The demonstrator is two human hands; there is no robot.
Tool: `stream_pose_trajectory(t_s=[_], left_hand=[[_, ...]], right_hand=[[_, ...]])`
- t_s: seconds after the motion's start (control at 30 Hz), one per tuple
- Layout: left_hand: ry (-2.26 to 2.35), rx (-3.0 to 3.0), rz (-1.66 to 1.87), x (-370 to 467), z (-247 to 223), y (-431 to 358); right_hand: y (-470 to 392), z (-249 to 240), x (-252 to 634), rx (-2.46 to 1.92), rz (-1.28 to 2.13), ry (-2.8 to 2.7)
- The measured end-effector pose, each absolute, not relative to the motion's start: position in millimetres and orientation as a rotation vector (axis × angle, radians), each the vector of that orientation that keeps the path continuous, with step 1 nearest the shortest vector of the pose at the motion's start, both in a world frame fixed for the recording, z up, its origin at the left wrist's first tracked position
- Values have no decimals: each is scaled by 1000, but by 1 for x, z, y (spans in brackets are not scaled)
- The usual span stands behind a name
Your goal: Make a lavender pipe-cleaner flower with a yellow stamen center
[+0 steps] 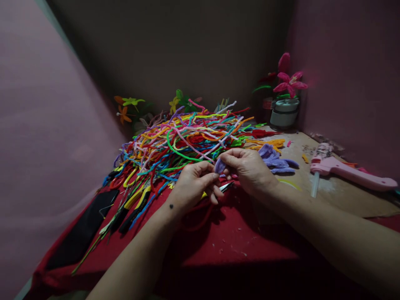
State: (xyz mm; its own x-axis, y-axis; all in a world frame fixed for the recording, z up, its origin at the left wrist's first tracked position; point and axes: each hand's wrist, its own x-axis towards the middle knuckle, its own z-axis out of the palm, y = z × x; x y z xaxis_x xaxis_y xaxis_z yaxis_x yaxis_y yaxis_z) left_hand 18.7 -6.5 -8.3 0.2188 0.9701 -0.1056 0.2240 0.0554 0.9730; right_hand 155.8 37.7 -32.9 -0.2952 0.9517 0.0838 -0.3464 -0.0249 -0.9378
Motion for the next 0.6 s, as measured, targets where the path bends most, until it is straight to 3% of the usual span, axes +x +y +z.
stream_pose_trajectory(t_s=[0.6], left_hand=[[1274,1354,985,20,-10,-4]], right_hand=[[35,-33,155,-691,1546,-1239]])
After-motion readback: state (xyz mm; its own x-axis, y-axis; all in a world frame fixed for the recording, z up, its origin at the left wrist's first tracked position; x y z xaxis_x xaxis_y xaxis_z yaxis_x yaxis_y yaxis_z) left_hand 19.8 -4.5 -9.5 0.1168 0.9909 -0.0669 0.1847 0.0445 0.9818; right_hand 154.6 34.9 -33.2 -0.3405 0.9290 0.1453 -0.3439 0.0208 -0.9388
